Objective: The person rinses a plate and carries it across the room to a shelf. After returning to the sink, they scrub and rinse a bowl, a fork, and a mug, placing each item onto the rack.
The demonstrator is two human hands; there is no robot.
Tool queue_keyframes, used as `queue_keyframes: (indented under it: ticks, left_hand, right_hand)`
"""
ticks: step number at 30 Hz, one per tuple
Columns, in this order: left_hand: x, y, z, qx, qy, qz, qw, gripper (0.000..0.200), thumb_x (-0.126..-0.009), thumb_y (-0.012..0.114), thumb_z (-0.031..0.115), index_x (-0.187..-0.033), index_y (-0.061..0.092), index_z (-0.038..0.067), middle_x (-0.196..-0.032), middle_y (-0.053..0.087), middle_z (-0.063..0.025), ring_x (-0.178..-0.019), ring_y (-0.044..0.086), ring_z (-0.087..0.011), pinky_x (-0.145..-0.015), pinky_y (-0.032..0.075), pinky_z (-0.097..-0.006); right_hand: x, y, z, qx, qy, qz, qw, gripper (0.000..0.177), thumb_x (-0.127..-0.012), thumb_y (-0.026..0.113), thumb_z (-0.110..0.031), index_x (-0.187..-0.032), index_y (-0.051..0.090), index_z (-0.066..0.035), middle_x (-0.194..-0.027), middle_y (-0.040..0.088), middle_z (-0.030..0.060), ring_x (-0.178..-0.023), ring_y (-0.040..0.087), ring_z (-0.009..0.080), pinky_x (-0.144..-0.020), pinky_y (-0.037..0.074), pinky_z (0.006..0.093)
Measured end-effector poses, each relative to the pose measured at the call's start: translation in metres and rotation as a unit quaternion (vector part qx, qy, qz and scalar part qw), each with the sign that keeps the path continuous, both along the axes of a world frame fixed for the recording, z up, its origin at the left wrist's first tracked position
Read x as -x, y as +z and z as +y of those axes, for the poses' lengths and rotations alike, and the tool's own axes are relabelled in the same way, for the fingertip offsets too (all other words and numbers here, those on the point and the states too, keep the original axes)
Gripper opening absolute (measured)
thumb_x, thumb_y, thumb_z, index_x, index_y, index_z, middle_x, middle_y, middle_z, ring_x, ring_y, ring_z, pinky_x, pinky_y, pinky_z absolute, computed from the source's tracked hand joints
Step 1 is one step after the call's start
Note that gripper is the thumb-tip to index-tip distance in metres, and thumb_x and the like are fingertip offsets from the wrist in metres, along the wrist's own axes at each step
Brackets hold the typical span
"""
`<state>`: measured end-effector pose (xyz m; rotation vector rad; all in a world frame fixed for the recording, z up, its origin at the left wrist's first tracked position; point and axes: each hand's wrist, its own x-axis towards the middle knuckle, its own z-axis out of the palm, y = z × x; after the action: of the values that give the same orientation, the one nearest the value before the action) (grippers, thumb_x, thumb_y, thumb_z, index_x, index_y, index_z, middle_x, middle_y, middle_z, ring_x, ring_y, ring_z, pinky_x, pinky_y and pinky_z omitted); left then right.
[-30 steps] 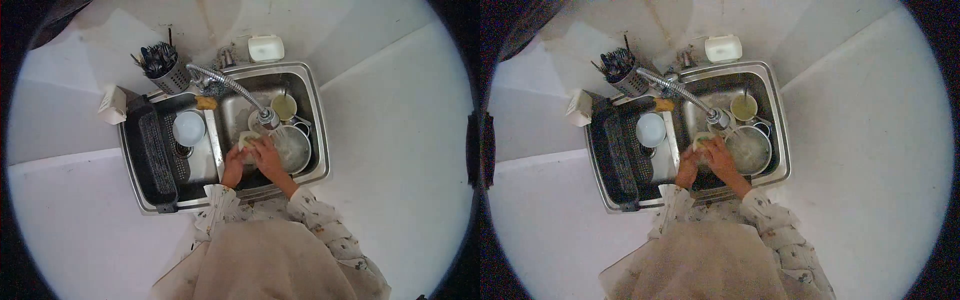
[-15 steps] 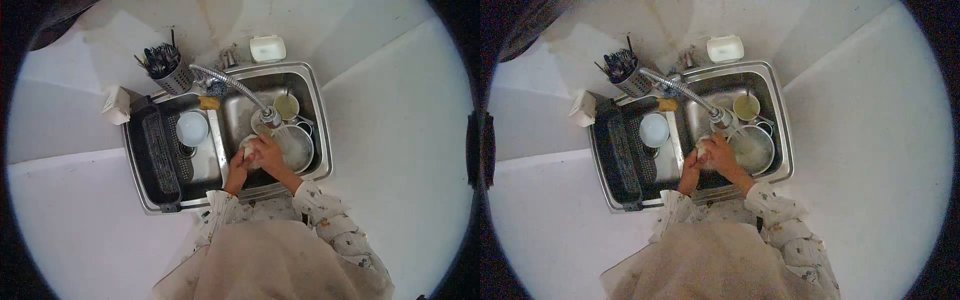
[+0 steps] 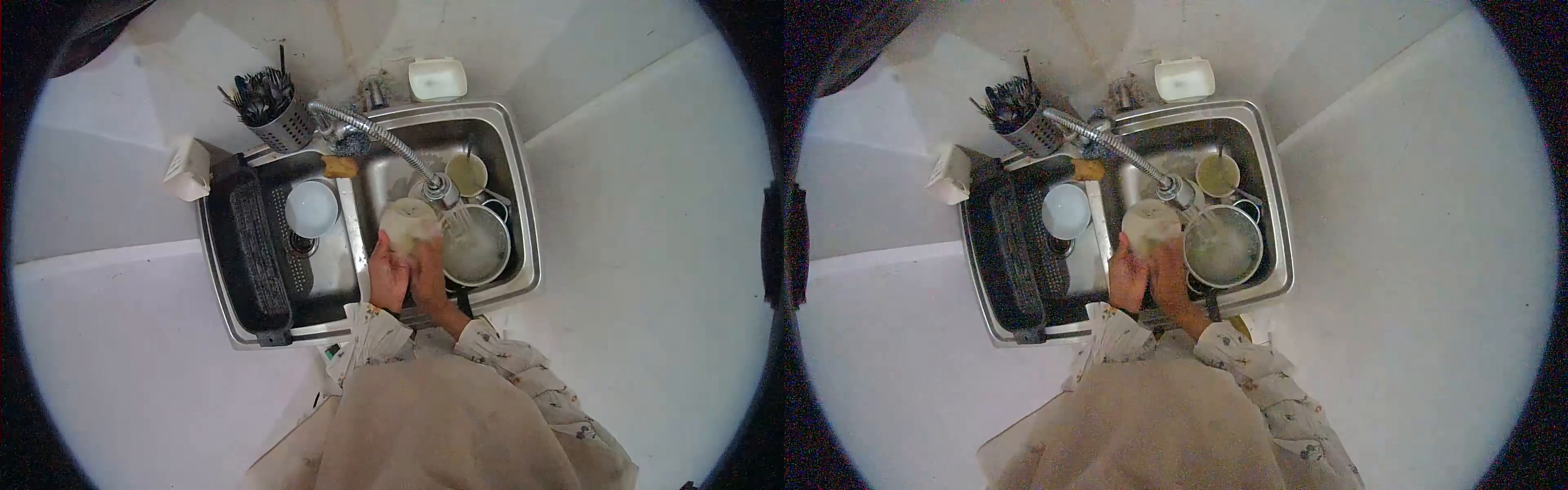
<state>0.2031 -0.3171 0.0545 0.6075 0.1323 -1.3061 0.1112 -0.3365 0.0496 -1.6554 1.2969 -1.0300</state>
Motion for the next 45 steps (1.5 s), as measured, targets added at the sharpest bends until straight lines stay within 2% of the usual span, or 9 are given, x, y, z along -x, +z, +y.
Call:
queue_keyframes:
  ticks: [3,6,8,11,24,30,34,36,45]
  left_hand:
    - [0.000,-0.013,0.005,-0.031,-0.012,0.016,0.999,0.039,-0.092,0.043,0.028,-0.118,0.045,-0.001,-0.118,0.052,-0.0105,-0.108,0.050,-0.0220,-0.094,0.039,-0.0341]
    - [0.009,-0.006,0.010,-0.011,-0.014,-0.097,0.995,0.035,-0.092,0.043,0.025,-0.116,0.046,0.000,-0.114,0.053,-0.0092,-0.104,0.051,-0.0207,-0.091,0.041,-0.0331]
    - [0.012,0.003,0.009,-0.092,-0.015,-0.145,0.985,0.038,-0.087,0.053,0.027,-0.114,0.048,0.000,-0.112,0.055,-0.0089,-0.103,0.052,-0.0204,-0.089,0.042,-0.0333]
    - [0.000,0.001,0.011,-0.047,0.016,-0.086,0.995,0.039,-0.087,0.054,0.029,-0.112,0.049,0.000,-0.111,0.055,-0.0093,-0.103,0.052,-0.0212,-0.090,0.040,-0.0340]
    - [-0.016,-0.018,0.007,-0.075,-0.024,-0.075,0.994,0.043,-0.086,0.054,0.033,-0.113,0.049,0.000,-0.109,0.056,-0.0088,-0.104,0.051,-0.0208,-0.092,0.039,-0.0358]
    - [-0.016,-0.035,0.011,-0.063,0.013,-0.152,0.986,0.045,-0.085,0.056,0.036,-0.113,0.048,0.001,-0.111,0.055,-0.0084,-0.104,0.051,-0.0216,-0.092,0.038,-0.0364]
    - [-0.019,-0.029,0.013,-0.103,0.010,-0.157,0.982,0.049,-0.085,0.055,0.040,-0.114,0.048,0.001,-0.110,0.054,-0.0073,-0.103,0.051,-0.0205,-0.091,0.038,-0.0349]
    - [-0.018,-0.030,0.014,-0.162,-0.010,-0.196,0.967,0.047,-0.086,0.054,0.040,-0.114,0.048,0.002,-0.110,0.054,-0.0073,-0.102,0.051,-0.0200,-0.091,0.037,-0.0343]
    - [-0.006,-0.014,0.000,-0.118,0.003,-0.145,0.982,0.036,-0.089,0.052,0.032,-0.110,0.051,0.003,-0.107,0.056,-0.0060,-0.097,0.053,-0.0202,-0.088,0.042,-0.0344]
  right_hand:
    - [0.004,0.004,-0.025,0.292,0.188,0.162,0.924,0.031,-0.091,0.045,-0.023,-0.114,0.050,-0.002,-0.120,0.044,0.0191,-0.109,0.044,0.0357,-0.098,0.028,0.0451]
    - [0.000,0.029,-0.055,0.252,0.274,0.123,0.920,0.024,-0.086,0.051,-0.019,-0.103,0.057,-0.003,-0.109,0.053,0.0167,-0.100,0.051,0.0340,-0.093,0.036,0.0428]
    - [-0.002,0.018,-0.061,-0.185,0.109,-0.049,0.975,0.020,-0.077,0.054,-0.008,-0.096,0.058,-0.007,-0.105,0.053,0.0135,-0.105,0.048,0.0335,-0.087,0.041,0.0401]
    - [0.015,0.008,-0.044,0.100,0.077,0.043,0.991,0.022,-0.074,0.061,-0.004,-0.096,0.058,-0.002,-0.098,0.056,0.0136,-0.092,0.055,0.0304,-0.078,0.045,0.0351]
    - [0.042,-0.010,-0.056,0.113,0.175,0.133,0.969,0.023,-0.073,0.058,0.003,-0.094,0.059,-0.004,-0.088,0.055,0.0140,-0.083,0.055,0.0310,-0.072,0.044,0.0362]
    - [0.090,-0.046,-0.079,-0.126,0.038,0.077,0.988,0.014,-0.080,0.056,-0.003,-0.094,0.058,-0.002,-0.091,0.058,0.0140,-0.077,0.057,0.0290,-0.073,0.045,0.0321]
    - [0.082,-0.047,-0.179,-0.087,0.039,0.114,0.989,0.015,-0.080,0.059,-0.010,-0.092,0.057,-0.001,-0.089,0.058,0.0087,-0.080,0.057,0.0177,-0.075,0.044,0.0297]
    - [0.041,-0.012,-0.229,0.110,0.075,0.136,0.982,0.031,-0.080,0.061,-0.031,-0.098,0.058,-0.006,-0.093,0.058,0.0165,-0.088,0.054,0.0338,-0.078,0.042,0.0384]
    - [-0.058,0.018,-0.313,0.257,0.141,0.149,0.944,0.024,-0.076,0.060,-0.011,-0.099,0.056,-0.003,-0.099,0.056,0.0193,-0.091,0.053,0.0371,-0.080,0.042,0.0417]
